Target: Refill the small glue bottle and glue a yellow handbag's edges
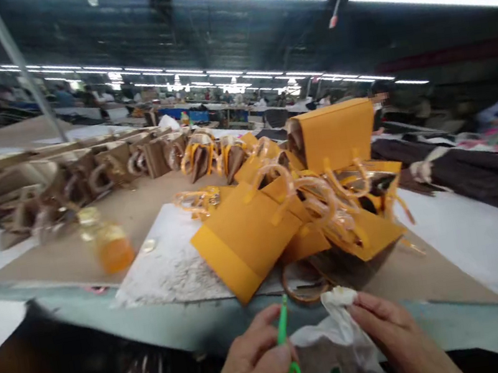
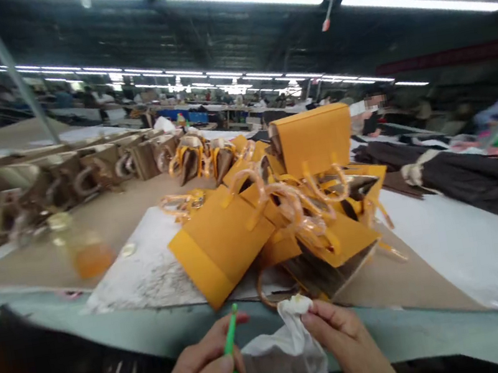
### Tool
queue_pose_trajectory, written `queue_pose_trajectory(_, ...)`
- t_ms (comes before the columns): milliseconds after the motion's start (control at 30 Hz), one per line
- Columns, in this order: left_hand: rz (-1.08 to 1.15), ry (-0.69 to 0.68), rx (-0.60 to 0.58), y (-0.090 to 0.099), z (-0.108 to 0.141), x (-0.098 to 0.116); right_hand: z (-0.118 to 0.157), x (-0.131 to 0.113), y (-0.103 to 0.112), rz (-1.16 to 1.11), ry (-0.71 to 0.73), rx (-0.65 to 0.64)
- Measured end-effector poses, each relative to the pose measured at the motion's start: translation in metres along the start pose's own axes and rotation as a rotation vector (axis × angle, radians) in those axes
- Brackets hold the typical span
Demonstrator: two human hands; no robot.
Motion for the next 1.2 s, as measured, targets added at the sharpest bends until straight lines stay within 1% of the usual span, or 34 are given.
queue_pose_trajectory(100,-0.142,-0.056,0.070,0.005,0.008,0.003,-0.018,0.000,-0.044,0.181,0.022,-0.213)
queue_pose_trajectory(167,-0.187,-0.109,0.081,0.009,0.014,0.002,-0.026,-0.002,-0.071,0.278,0.072,-0.284)
queue_pose_trajectory(233,-0.177,-0.149,0.138,0.017,0.021,0.000,-0.030,-0.004,-0.094,0.333,0.111,-0.282)
queue_pose_trajectory(267,-0.150,-0.148,0.186,0.022,0.025,-0.002,-0.030,-0.006,-0.104,0.344,0.123,-0.261)
queue_pose_trajectory(367,0.005,-0.085,0.331,0.036,0.036,-0.009,-0.032,-0.008,-0.125,0.313,0.122,-0.205)
queue_pose_trajectory(433,0.139,-0.070,0.346,0.043,0.042,-0.012,-0.035,-0.004,-0.133,0.235,0.080,-0.220)
queue_pose_trajectory(500,0.242,-0.071,0.315,0.047,0.047,-0.014,-0.041,0.004,-0.135,0.106,0.010,-0.240)
queue_pose_trajectory(567,0.277,-0.075,0.279,0.051,0.050,-0.014,-0.047,0.014,-0.134,-0.044,-0.051,-0.225)
queue_pose_trajectory(633,0.274,-0.086,0.265,0.055,0.054,-0.013,-0.052,0.020,-0.132,-0.138,-0.059,-0.177)
queue_pose_trajectory(700,0.256,-0.092,0.262,0.058,0.056,-0.013,-0.054,0.021,-0.130,-0.126,-0.022,-0.139)
queue_pose_trajectory(767,0.233,-0.088,0.260,0.061,0.057,-0.014,-0.053,0.019,-0.128,-0.048,0.008,-0.106)
queue_pose_trajectory(867,0.207,-0.070,0.275,0.062,0.057,-0.018,-0.051,0.014,-0.130,-0.017,-0.015,-0.065)
queue_pose_trajectory(1000,0.233,-0.075,0.299,0.063,0.056,-0.023,-0.051,0.009,-0.141,-0.051,-0.045,-0.052)
queue_pose_trajectory(1100,0.239,-0.081,0.290,0.064,0.059,-0.023,-0.051,0.005,-0.148,0.031,-0.005,-0.011)
queue_pose_trajectory(1200,0.183,-0.073,0.312,0.067,0.065,-0.019,-0.049,-0.002,-0.156,0.086,0.033,0.017)
Point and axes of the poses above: each hand's wrist, its own z-axis away from the middle knuckle, its own y-axis out of the back of the hand, x = y × z, the point moved 3 cm from there along -z, towards the middle knuckle, and after that the axes turned 7 degrees about -x, right-handed, at the moved point
